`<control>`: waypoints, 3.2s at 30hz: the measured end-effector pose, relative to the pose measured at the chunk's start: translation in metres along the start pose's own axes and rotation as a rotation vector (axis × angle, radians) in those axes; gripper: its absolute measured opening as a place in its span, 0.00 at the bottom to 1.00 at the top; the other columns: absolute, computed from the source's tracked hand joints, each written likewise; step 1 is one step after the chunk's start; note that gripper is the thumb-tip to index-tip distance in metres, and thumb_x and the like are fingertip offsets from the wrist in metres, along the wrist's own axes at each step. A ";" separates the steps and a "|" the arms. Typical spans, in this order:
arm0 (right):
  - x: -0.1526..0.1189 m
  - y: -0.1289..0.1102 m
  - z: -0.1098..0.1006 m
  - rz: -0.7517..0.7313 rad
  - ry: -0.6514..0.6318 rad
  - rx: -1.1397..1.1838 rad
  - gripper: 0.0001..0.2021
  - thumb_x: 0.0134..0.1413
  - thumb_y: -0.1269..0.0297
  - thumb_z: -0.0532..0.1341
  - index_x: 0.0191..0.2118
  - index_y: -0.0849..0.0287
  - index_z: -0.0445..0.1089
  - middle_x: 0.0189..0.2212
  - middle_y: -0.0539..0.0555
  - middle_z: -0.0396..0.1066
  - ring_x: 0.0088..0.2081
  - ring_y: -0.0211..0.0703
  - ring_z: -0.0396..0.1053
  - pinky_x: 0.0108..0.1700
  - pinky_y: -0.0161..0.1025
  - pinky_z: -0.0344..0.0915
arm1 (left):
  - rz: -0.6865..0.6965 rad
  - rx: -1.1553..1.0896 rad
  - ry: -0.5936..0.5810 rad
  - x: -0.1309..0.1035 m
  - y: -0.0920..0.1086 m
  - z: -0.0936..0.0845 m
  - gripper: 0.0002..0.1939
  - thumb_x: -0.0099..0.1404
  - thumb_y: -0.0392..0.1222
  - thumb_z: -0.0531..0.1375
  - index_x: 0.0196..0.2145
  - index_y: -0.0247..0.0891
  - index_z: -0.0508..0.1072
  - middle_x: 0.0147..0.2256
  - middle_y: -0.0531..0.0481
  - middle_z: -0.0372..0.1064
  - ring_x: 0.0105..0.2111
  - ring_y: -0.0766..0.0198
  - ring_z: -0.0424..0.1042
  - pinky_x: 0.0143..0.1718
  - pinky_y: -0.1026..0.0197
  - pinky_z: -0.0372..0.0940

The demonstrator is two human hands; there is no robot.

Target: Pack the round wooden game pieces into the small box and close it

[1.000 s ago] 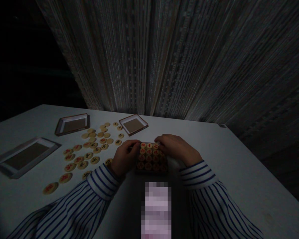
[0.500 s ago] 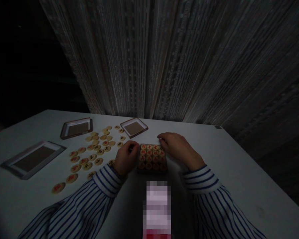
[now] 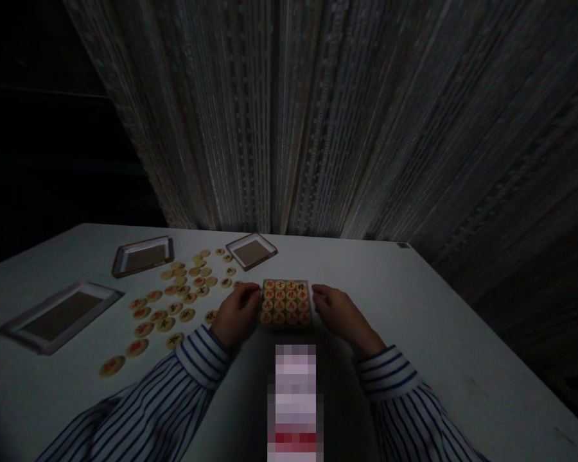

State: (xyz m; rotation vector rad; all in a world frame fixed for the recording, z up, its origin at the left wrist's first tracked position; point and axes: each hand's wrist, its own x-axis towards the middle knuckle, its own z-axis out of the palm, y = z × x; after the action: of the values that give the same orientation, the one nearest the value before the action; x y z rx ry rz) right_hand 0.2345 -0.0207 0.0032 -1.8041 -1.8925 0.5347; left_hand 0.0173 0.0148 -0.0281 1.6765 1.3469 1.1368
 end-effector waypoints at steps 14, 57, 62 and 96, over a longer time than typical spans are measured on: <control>0.001 -0.002 0.006 -0.035 -0.059 0.233 0.18 0.54 0.66 0.51 0.49 0.61 0.68 0.45 0.57 0.71 0.44 0.45 0.68 0.47 0.42 0.63 | -0.012 -0.066 -0.078 -0.014 0.003 -0.003 0.11 0.58 0.43 0.53 0.35 0.35 0.70 0.34 0.45 0.73 0.34 0.60 0.71 0.36 0.60 0.65; -0.007 -0.022 -0.008 -0.026 0.239 0.321 0.15 0.45 0.53 0.57 0.32 0.61 0.70 0.28 0.55 0.71 0.29 0.42 0.66 0.33 0.39 0.63 | 0.051 -0.138 -0.019 -0.024 0.026 -0.035 0.06 0.53 0.40 0.57 0.27 0.35 0.70 0.22 0.53 0.65 0.24 0.68 0.64 0.27 0.66 0.59; -0.007 -0.031 -0.009 -0.083 0.196 0.289 0.14 0.47 0.55 0.57 0.33 0.60 0.71 0.30 0.55 0.72 0.32 0.44 0.68 0.35 0.40 0.64 | 0.099 -0.117 -0.053 -0.027 0.034 -0.054 0.08 0.54 0.37 0.55 0.31 0.35 0.72 0.24 0.52 0.67 0.24 0.68 0.65 0.27 0.66 0.61; 0.080 -0.157 0.057 -0.402 -0.153 -0.358 0.15 0.52 0.58 0.54 0.42 0.58 0.70 0.38 0.57 0.73 0.39 0.46 0.69 0.38 0.37 0.60 | 0.196 0.332 -0.039 0.051 -0.055 -0.166 0.16 0.60 0.43 0.50 0.42 0.38 0.72 0.41 0.44 0.72 0.42 0.57 0.69 0.46 0.57 0.60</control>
State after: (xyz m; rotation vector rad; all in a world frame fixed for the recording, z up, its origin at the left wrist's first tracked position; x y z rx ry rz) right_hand 0.0713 0.0521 0.0528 -1.5457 -2.5046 0.2040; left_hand -0.1525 0.0756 -0.0053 2.0970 1.4306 1.0209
